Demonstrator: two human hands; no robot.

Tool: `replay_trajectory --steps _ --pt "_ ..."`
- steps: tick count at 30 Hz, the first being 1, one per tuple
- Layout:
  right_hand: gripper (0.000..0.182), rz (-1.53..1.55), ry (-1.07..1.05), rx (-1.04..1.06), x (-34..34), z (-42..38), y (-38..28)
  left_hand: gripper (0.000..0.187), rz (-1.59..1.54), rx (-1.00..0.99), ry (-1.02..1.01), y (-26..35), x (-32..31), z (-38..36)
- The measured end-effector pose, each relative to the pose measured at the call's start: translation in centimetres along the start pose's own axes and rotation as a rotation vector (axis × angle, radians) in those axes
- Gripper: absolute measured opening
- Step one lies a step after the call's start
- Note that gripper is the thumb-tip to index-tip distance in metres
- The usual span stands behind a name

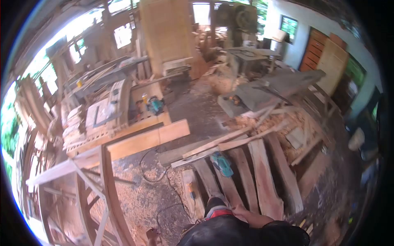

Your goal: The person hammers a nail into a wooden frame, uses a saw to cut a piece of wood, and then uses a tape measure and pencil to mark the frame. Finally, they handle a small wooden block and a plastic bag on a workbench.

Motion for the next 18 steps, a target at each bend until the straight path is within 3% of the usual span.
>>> replay_trajectory --steps 1,4,5,6,7,9,10,11,13,15,18 --pt "0.040 -0.014 0.073 0.065 3.0 2.3 -2.8 0.033 -0.004 0.064 0.131 -1.2 1.2 -1.6" --pt "0.031 0.146 0.304 0.287 14.7 12.9 -11.7 0.039 0.592 0.159 0.096 -3.4 -1.2 -5.3" --pt "0.028 0.231 0.480 0.361 20.1 15.6 -14.9 0.047 0.457 0.204 0.089 -4.5 -3.3 -7.0" --pt "0.027 0.112 0.592 0.395 25.2 19.5 -17.6 0.056 0.322 0.250 0.089 -5.5 -5.5 -8.8" --pt "0.030 -0.032 0.694 0.666 30.2 23.3 -20.7 0.057 0.346 0.182 0.096 -6.0 -8.9 -9.9" --pt "0.043 -0.154 0.813 0.481 39.2 28.4 -24.6 0.061 0.396 0.045 0.113 -6.9 -14.3 -11.2" --pt "0.051 -0.212 0.859 0.384 43.7 31.1 -26.7 0.061 0.263 0.267 0.082 -7.7 -17.6 -12.2" --pt "0.054 -0.326 1.189 0.632 47.2 37.3 -25.7 0.062 0.163 0.377 0.074 -7.0 -20.1 -13.3" --pt "0.061 -0.370 0.957 0.384 51.6 35.3 -30.0 0.063 0.025 0.483 0.055 -5.7 -24.1 -14.8" --pt "0.065 -0.414 1.040 0.477 54.0 41.1 -29.7 0.064 -0.092 0.544 0.034 -1.2 -26.9 -17.3" --pt "0.066 -0.430 1.090 0.502 53.6 40.7 -32.2 0.066 -0.246 0.616 0.019 3.2 -29.8 -20.5"
Point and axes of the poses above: each hand's wrist, its own z-axis towards the middle knuckle, its own x-axis out of the back of the hand, y = z × x, the point moved 8 cm from there along z, towards the middle knuckle, and after that the axes turned 1 degree about -y, right-handed, at the moved point
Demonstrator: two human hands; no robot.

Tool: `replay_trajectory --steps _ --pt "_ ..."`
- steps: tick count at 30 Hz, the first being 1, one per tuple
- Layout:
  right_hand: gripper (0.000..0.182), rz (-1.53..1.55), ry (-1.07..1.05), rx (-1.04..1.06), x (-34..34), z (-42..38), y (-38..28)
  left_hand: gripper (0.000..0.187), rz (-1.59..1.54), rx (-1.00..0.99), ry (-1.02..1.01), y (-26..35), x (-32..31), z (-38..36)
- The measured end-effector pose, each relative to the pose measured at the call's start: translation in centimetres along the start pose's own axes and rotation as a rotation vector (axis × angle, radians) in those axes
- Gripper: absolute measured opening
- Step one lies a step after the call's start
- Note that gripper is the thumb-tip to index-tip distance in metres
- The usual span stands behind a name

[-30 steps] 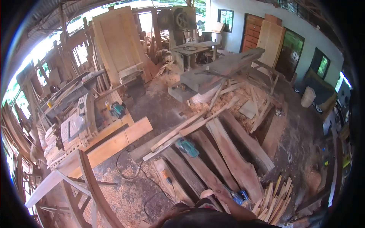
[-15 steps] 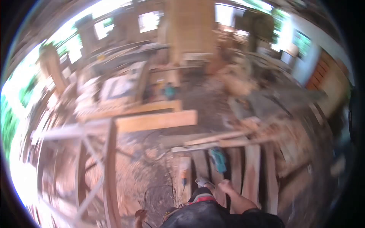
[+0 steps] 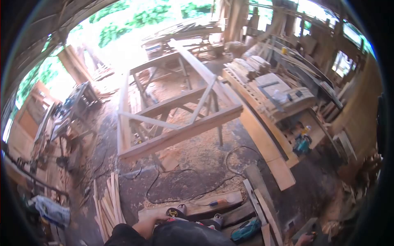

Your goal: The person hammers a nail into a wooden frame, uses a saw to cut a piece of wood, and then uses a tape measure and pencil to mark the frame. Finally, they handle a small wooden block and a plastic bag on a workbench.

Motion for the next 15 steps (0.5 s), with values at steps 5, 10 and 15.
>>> replay_trajectory --steps 5,10,15 --pt "0.067 0.217 0.030 0.164 3.3 -7.0 -12.4 0.066 0.086 -0.031 0.086 -2.5 -2.7 1.7" --pt "0.068 0.512 -0.134 0.531 6.2 -16.7 -25.5 0.058 -0.143 0.031 0.209 -4.9 -3.5 -0.9" --pt "0.069 0.680 -0.449 0.801 8.4 -28.7 -33.5 0.064 0.047 -0.037 0.308 -12.6 -0.6 5.3"
Point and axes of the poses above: each hand's wrist, its own z-axis towards the middle knuckle, its own x-axis out of the back of the hand, y = z × x, the point moved 8 cm from there along z, towards the middle knuckle, and after that the axes turned 1 degree about -y, right-handed, at the moved point
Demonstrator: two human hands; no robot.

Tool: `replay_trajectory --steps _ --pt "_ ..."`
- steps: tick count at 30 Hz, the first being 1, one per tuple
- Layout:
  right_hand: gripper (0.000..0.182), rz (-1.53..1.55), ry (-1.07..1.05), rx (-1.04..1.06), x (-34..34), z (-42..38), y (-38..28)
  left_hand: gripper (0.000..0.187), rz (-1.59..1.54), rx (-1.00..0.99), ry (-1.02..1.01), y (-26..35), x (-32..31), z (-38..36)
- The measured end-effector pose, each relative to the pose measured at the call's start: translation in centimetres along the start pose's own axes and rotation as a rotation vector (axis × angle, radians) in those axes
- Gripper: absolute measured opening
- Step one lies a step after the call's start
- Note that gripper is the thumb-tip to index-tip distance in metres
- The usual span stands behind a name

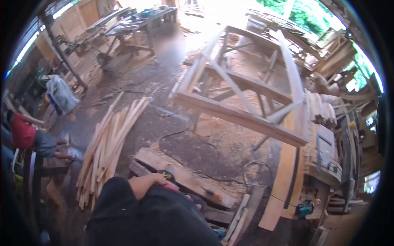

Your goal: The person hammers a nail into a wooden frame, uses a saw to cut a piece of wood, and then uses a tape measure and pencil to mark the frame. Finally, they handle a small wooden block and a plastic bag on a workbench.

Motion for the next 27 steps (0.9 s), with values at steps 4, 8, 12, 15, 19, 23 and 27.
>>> replay_trajectory --steps 4,8,12,15,19,23,27 --pt "0.070 0.173 -0.247 0.022 -6.7 -2.5 -8.5 0.036 -0.203 -0.031 0.236 -3.0 7.1 -3.3" --pt "0.071 0.289 -0.533 -0.012 -13.4 -6.9 -17.9 0.032 -0.337 -0.367 0.463 -2.9 14.4 -1.3" --pt "0.072 0.518 -0.875 0.033 -20.9 -11.5 -30.4 0.050 -0.794 -0.515 0.300 -0.8 22.2 -3.8" --pt "0.079 0.702 -1.134 0.164 -25.7 -15.8 -46.5 0.053 -1.120 -0.638 0.240 -1.7 27.3 -7.8" --pt "0.076 0.644 -1.351 0.931 -22.8 -27.7 -72.6 0.051 -1.595 -0.943 0.087 -9.0 32.0 -10.4" --pt "0.061 0.485 -1.667 0.923 -29.4 -34.0 -79.5 0.049 -1.744 -0.525 0.618 -26.0 29.9 -11.7" --pt "0.059 0.033 -1.695 0.905 -46.9 -34.0 -75.4 0.038 -1.861 -0.369 0.837 -37.8 23.5 -17.2"
Point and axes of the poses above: each hand's wrist, its own z-axis towards the middle knuckle, its own x-axis out of the back of the hand, y = z × x, the point moved 8 cm from there along z, towards the middle knuckle, and after that the axes turned 1 degree about -y, right-handed, at the moved point
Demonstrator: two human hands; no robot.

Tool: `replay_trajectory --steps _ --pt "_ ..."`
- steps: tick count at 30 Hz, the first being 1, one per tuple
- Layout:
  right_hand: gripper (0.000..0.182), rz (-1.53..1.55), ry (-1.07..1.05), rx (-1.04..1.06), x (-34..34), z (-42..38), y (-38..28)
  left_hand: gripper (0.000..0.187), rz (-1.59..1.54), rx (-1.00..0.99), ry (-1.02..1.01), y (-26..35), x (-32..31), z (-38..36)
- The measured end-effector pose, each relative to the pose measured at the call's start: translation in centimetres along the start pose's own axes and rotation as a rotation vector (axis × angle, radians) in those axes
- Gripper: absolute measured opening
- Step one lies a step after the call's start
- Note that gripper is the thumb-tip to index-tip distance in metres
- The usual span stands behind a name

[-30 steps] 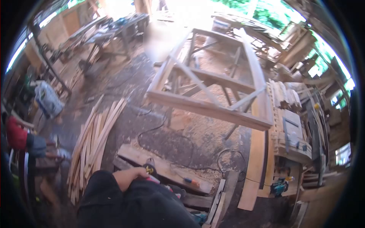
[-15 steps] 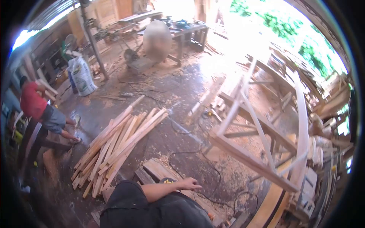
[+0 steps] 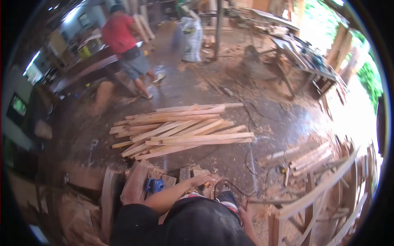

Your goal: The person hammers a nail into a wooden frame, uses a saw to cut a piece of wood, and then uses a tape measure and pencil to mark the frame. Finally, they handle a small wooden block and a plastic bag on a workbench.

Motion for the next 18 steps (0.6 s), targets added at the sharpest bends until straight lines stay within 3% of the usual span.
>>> replay_trajectory --steps 1,4,6,7,9,11,12,13,15,18 --pt "0.063 -0.120 -0.067 -0.049 0.3 0.5 0.9 0.034 -0.056 0.143 0.195 -1.8 3.1 -1.4" --pt "0.052 -0.312 -0.235 -0.118 -0.4 5.9 0.2 0.037 -0.088 0.130 0.264 -9.0 10.4 -1.4" --pt "0.044 -0.363 -0.296 -0.146 -0.3 11.3 -1.6 0.043 -0.182 0.259 0.381 -7.3 10.6 -1.6" --pt "0.041 -0.374 -0.314 -0.146 -0.1 14.5 -2.7 0.049 -0.086 0.272 0.413 -10.4 12.2 0.9" --pt "0.034 -0.386 -0.342 -0.129 0.5 21.7 -5.0 0.050 0.234 0.281 0.473 -7.8 13.3 5.4" --pt "0.027 -0.383 -0.347 -0.090 1.0 30.4 -8.2 0.047 0.217 0.543 0.334 -9.2 15.6 12.9" --pt "0.023 -0.372 -0.341 -0.060 1.3 34.8 -10.4 0.047 0.118 0.369 0.448 -8.0 17.2 16.5" --pt "0.020 -0.358 -0.328 -0.034 2.0 39.2 -13.1 0.053 0.224 0.425 0.664 -11.2 20.4 20.5" --pt "0.014 -0.296 -0.262 0.030 4.7 47.2 -19.6 0.055 0.001 0.579 0.590 -11.4 21.9 25.3" --pt "0.010 -0.072 -0.067 0.215 10.3 58.2 -34.2 0.049 0.539 0.398 0.614 -5.2 25.0 31.5"
Point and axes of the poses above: each hand's wrist, its own z-axis towards the middle knuckle, its own x-axis out of the back of the hand, y = z × x, the point moved 8 cm from there along z, towards the middle knuckle, and after that the axes turned 1 degree about -y, right-handed, at the moved point
